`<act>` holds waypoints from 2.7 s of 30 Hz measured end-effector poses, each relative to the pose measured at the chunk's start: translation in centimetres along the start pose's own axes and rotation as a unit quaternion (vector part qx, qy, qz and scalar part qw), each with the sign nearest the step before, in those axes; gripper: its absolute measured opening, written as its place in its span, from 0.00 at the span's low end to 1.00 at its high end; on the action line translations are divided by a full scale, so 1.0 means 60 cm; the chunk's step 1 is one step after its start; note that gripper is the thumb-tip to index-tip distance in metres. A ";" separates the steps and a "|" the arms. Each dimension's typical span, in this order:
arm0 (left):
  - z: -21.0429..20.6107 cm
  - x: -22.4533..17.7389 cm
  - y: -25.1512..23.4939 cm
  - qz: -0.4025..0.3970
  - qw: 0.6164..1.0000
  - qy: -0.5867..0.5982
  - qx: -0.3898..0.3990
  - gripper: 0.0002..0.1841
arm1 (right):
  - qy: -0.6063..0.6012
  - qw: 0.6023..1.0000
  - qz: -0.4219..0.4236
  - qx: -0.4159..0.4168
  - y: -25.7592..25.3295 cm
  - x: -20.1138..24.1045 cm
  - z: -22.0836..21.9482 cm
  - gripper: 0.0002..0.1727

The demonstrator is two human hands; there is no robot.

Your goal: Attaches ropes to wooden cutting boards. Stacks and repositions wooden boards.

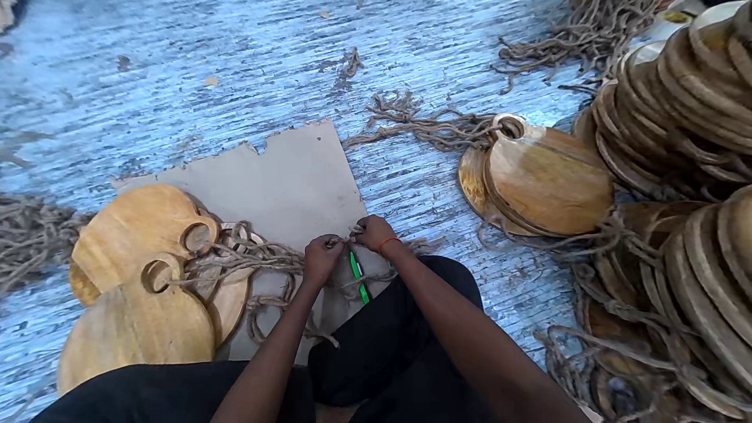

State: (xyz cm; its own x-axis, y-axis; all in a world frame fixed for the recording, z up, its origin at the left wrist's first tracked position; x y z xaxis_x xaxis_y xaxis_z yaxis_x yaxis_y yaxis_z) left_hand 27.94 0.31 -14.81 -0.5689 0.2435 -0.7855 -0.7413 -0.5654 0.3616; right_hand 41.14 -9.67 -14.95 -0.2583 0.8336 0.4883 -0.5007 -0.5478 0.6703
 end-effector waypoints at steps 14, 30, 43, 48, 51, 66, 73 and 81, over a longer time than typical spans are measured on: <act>-0.019 -0.014 0.004 -0.091 0.988 -0.127 0.019 0.10 | 0.086 0.996 0.011 -0.010 0.011 0.010 -0.019 0.14; 0.061 0.026 0.015 -0.001 0.993 0.021 0.114 0.18 | -0.026 1.000 0.005 -0.007 0.055 0.003 0.014 0.27; 0.044 0.022 0.074 -0.200 0.886 -0.314 0.275 0.14 | 0.213 0.964 0.159 0.022 0.093 0.061 -0.051 0.18; 0.059 -0.011 0.066 -0.159 0.957 -0.154 0.186 0.15 | 0.062 0.983 0.175 0.004 0.083 0.048 -0.037 0.23; 0.067 -0.030 0.044 -0.143 0.978 -0.028 0.147 0.13 | -0.057 0.982 0.176 0.046 0.072 0.040 -0.023 0.20; 0.029 -0.018 -0.003 -0.032 0.998 0.041 0.042 0.09 | -0.226 0.972 -0.012 0.057 0.033 -0.005 0.005 0.13; 0.014 -0.006 -0.008 0.020 0.999 -0.026 0.034 0.10 | -0.047 0.999 -0.017 0.013 0.008 -0.011 0.003 0.19; 0.008 -0.019 -0.008 -0.007 0.996 -0.086 0.016 0.10 | 0.016 1.000 -0.024 -0.010 0.003 -0.003 -0.003 0.17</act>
State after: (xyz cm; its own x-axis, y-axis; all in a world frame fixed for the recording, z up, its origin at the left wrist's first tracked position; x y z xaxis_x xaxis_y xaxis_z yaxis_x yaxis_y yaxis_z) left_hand 28.76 0.69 -13.84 -0.6093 0.3832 -0.6942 -0.7586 -0.5367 0.3695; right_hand 40.95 -9.90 -15.02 -0.2585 0.8613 0.4374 -0.5298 -0.5050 0.6813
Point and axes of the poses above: each hand's wrist, its own y-axis away from the middle knuckle, its own z-axis out of the back of the hand, x = y × z, the point moved 7 cm from there along -y, towards the middle knuckle, and after that the axes turned 5 degrees about -z, right-handed, at the moved point
